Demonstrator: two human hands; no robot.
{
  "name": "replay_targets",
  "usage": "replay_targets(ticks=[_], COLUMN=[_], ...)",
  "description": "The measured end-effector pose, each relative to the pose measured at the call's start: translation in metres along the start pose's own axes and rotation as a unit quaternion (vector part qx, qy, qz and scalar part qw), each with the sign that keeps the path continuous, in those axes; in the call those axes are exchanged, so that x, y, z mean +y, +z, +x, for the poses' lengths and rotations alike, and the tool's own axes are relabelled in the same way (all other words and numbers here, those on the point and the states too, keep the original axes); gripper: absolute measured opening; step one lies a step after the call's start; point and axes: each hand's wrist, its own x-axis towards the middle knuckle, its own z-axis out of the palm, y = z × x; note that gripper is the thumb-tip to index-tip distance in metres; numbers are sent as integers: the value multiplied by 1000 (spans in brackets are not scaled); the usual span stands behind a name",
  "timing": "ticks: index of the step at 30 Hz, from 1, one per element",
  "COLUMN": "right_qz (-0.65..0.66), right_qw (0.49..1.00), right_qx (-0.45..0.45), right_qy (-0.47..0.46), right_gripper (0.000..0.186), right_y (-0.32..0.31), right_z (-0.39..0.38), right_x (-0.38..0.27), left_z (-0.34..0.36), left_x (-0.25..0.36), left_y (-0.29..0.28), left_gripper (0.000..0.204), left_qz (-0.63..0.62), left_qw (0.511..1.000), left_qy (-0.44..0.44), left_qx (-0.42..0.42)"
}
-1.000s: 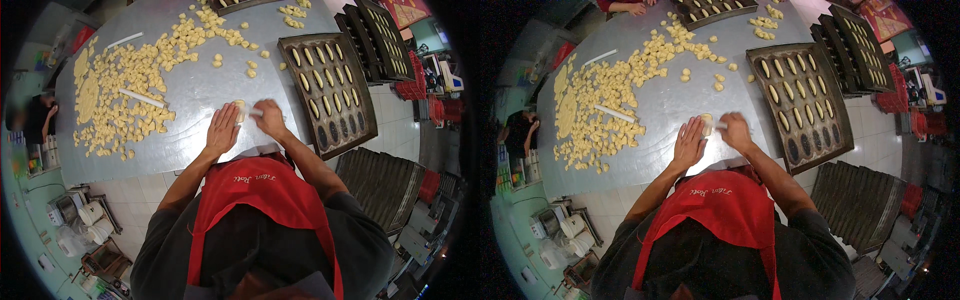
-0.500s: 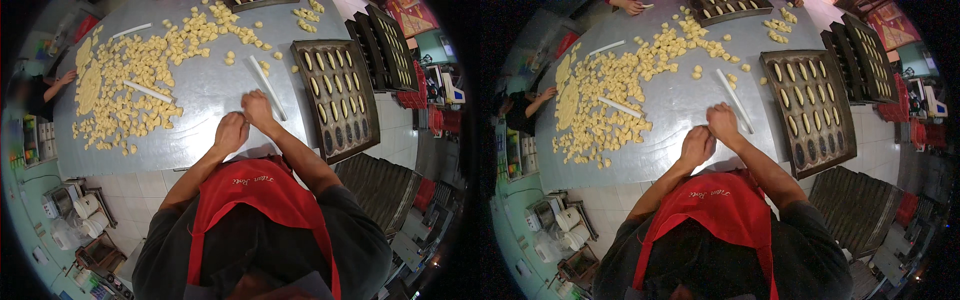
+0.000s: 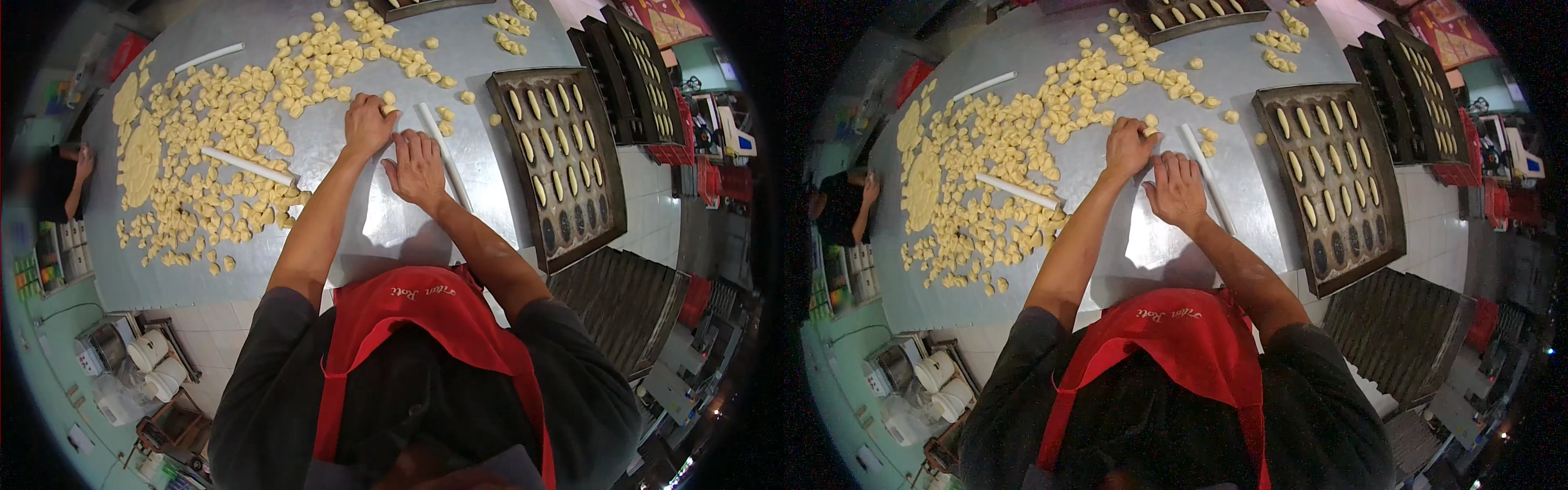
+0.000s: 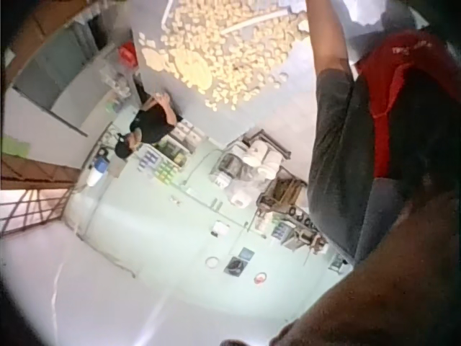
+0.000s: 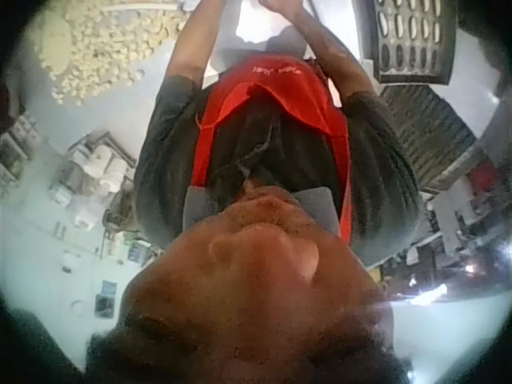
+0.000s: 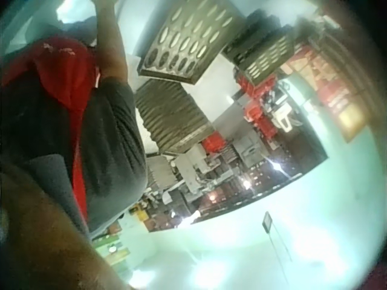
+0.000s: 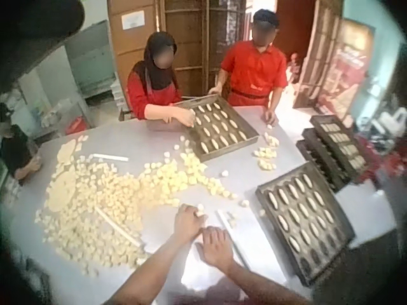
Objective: Manually shaping small pieces of dough and placing them on baking trays in a bakery.
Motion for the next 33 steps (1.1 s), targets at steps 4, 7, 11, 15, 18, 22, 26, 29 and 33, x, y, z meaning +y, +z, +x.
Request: replay_targets(ticks=[4, 7, 11, 15, 18, 22, 26, 29, 33], right_qz=[101, 221, 109, 195, 26, -53, -77, -150, 16], right_qw=[995, 975, 993, 959, 926, 894, 881, 894, 977], right_qx=[-7, 3, -49, 131, 197, 74, -40, 5, 82], right_qy=[22, 17, 7, 156, 319, 439, 465, 423, 195], right_gripper=[62, 57, 30, 25, 24, 24, 25, 29, 32], right_y=[-15, -44, -55, -96, -156, -191, -181, -192, -139], right_z=[-44, -79, -103, -134, -205, -258, -261, -229, -149], right_x=[2, 13, 34, 47, 100, 141, 158, 141, 118], left_z=[-10, -51, -93, -149, -174, -191, -179, -180, -178], left_x=[14, -7, -27, -30, -13, -11, 14, 28, 63], left_y=[-7, -22, -34, -50, -52, -40, -27, -13, 27], left_gripper=[30, 31, 35, 32, 22, 16, 13, 14, 21], left_qz=[-82, -19, -19, -121, -133, -270, -158, -251, -239], left_qw=[992, 998, 999, 992, 991, 954, 977, 945, 958], left_qy=[-71, -39, 21, -44, -1, -126, -140, -208, -153], left_qx=[-71, 40, 34, 17, 34, -37, -33, -29, -35])
